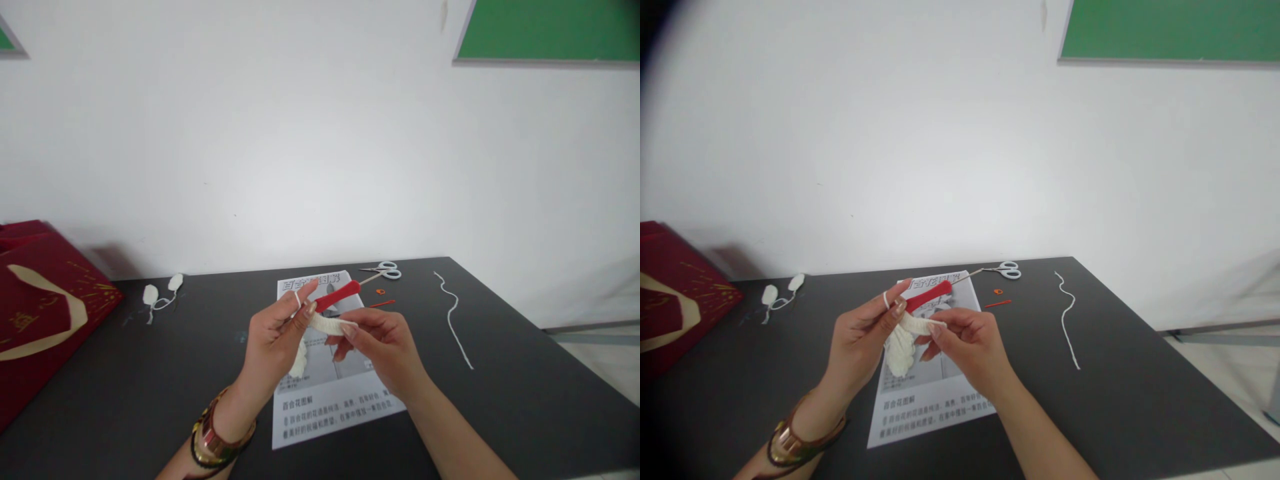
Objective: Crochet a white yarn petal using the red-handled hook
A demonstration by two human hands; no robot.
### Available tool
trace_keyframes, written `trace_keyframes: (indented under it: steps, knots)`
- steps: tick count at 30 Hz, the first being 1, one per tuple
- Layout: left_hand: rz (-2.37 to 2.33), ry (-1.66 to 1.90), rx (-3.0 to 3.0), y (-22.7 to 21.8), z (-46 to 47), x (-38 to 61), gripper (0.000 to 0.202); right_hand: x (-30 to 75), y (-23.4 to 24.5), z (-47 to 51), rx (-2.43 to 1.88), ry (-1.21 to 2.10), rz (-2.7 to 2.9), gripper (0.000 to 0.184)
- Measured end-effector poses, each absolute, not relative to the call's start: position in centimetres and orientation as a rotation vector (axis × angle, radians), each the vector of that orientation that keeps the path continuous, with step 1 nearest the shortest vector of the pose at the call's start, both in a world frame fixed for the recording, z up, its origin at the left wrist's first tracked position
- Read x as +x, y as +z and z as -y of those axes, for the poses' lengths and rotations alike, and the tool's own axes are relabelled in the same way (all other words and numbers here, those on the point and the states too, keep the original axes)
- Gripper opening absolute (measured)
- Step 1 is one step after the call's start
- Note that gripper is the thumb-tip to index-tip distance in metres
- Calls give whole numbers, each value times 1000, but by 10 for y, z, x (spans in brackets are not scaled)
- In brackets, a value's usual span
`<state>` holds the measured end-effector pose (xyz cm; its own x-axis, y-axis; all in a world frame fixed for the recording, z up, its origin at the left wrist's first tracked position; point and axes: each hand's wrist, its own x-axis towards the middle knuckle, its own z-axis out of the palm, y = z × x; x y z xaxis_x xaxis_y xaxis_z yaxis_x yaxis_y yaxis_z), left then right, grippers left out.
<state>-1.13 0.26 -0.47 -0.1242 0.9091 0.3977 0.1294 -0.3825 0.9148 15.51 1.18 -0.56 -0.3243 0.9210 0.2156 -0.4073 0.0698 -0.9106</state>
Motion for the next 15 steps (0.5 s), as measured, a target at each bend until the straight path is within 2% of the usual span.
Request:
trace_keyframes:
  steps: [15]
  knots:
    - [-1173, 1548, 1571, -6, -3, -11, 36, 154, -4, -11, -646, 1553, 1214, 14]
